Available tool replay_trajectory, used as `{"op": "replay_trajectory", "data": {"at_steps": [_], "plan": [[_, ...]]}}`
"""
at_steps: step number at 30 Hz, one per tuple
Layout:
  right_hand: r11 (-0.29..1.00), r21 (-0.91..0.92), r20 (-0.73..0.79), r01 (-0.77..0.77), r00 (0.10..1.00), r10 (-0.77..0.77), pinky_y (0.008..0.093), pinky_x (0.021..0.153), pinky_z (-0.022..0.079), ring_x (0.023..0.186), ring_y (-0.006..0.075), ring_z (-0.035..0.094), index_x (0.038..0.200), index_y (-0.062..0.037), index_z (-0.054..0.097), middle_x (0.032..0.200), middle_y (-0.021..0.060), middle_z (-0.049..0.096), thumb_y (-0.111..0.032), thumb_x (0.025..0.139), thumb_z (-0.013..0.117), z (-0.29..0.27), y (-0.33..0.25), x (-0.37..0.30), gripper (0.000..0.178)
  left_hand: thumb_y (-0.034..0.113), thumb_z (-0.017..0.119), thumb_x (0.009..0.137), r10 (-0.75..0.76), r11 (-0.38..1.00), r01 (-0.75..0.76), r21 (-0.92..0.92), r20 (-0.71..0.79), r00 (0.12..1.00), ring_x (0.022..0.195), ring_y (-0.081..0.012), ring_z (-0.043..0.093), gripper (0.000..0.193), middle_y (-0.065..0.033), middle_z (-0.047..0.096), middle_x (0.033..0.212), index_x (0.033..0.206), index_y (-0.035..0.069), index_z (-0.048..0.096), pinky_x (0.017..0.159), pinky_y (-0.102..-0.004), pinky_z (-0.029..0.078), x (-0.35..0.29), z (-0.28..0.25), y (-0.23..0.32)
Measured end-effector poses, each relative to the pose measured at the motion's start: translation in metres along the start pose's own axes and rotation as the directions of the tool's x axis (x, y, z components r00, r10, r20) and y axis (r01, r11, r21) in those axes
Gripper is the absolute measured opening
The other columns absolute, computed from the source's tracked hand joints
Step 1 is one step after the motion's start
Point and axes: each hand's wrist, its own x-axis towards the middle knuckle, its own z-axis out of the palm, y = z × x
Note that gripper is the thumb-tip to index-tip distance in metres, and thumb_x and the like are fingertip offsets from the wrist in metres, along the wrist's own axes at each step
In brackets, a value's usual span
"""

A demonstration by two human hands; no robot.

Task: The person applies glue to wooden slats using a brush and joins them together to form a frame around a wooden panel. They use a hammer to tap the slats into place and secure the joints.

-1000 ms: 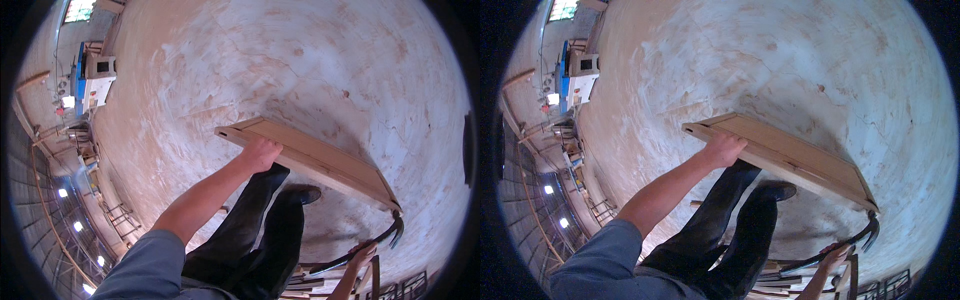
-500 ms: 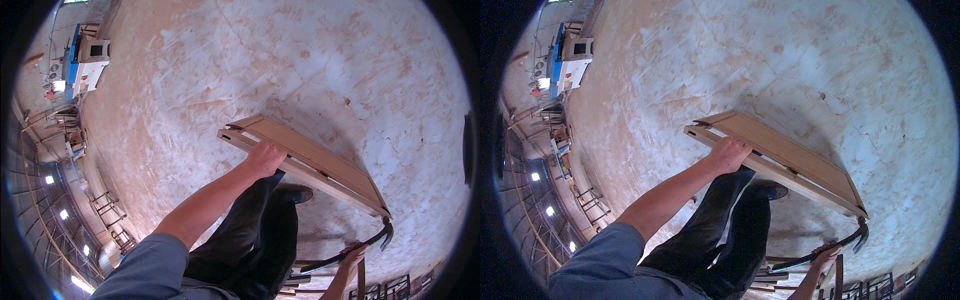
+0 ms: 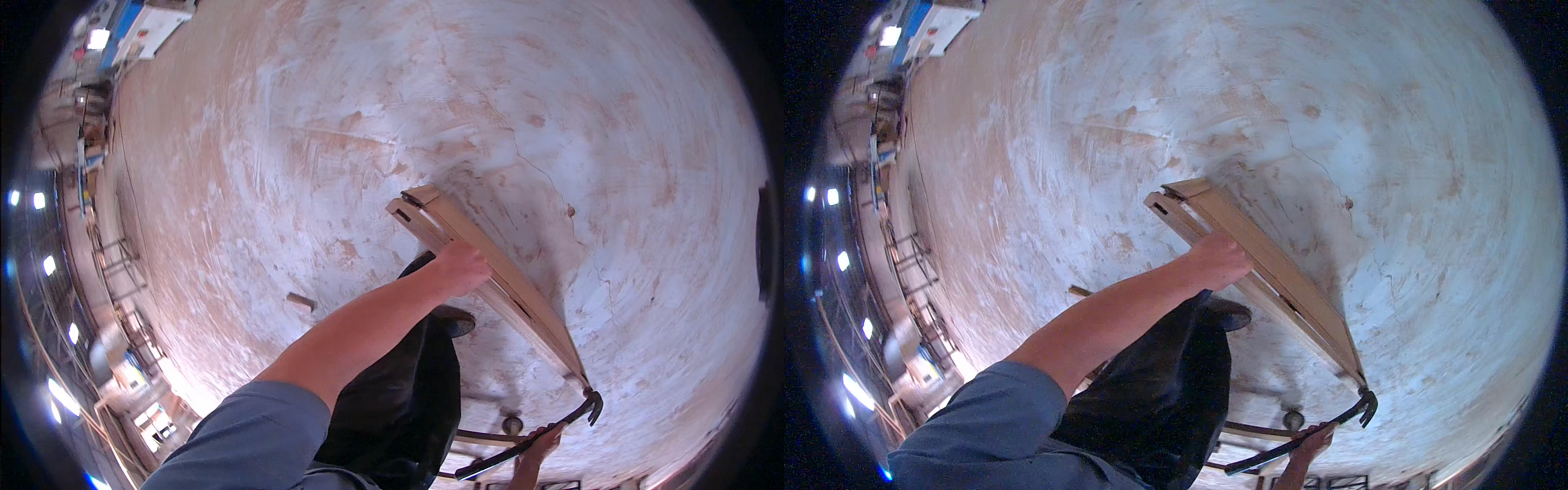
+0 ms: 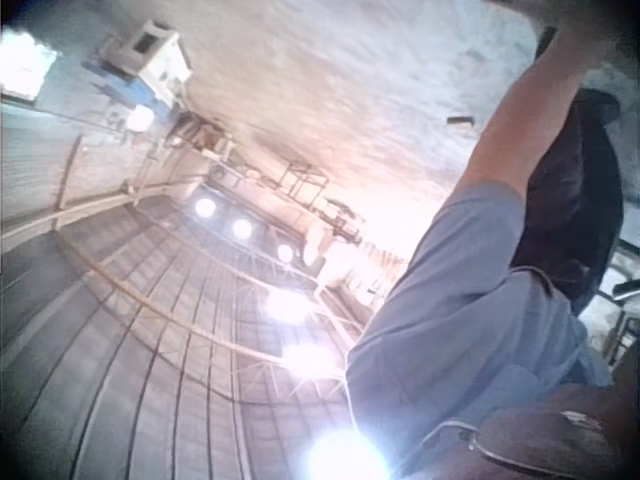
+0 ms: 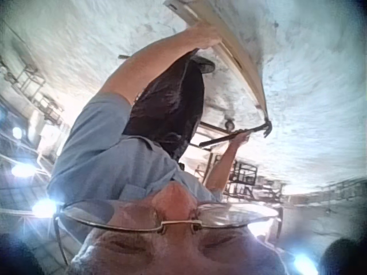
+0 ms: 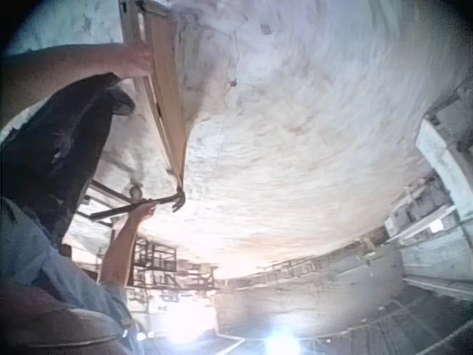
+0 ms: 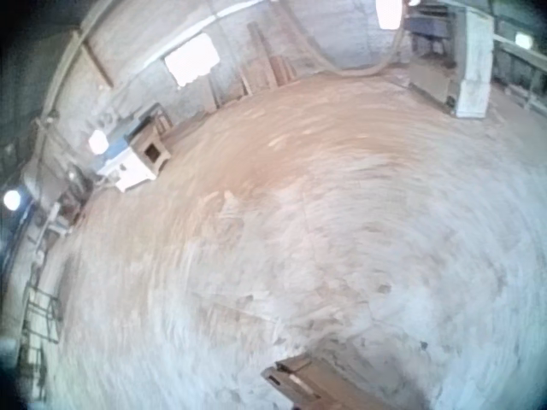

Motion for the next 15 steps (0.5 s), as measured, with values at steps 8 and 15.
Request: {"op": "replay_trajectory", "data": {"at_steps": [8,15], "plan": [[0.963,-0.114,0.412,0.246,0.893,-0.179,0.0296,0.034,0.042,0.041,0.0121,0.046,0.099,-0.0111,0.041,0.059,0.0007,0.044,-0.023,0.097,0.053,0.087,-0.139,-0.052,0.017,0.011,0.069,0.069,-0.077,0.997,0.069,-0.045,-0.22,0.972,0.084,-0.0219,0.069,0.004,-0.0023,0.07,0.076,0.067,0.013,0.072,0.068,-0.0353,0.055,0.011,0.009,0.003],[0.606,-0.31,0.849,0.732,0.5,-0.169,0.0288,0.048,0.043,0.051,0.012,0.053,0.09,-0.0039,0.051,0.065,0.0036,0.054,-0.012,0.089,0.056,0.266,-0.288,-0.105,0.01,0.014,0.069,0.072,-0.094,0.995,0.087,-0.049,-0.141,0.986,0.089,-0.0192,0.068,0.004,0.0004,0.071,0.079,0.071,0.013,0.072,0.073,-0.034,0.054,0.017,0.005,0.002]]}}
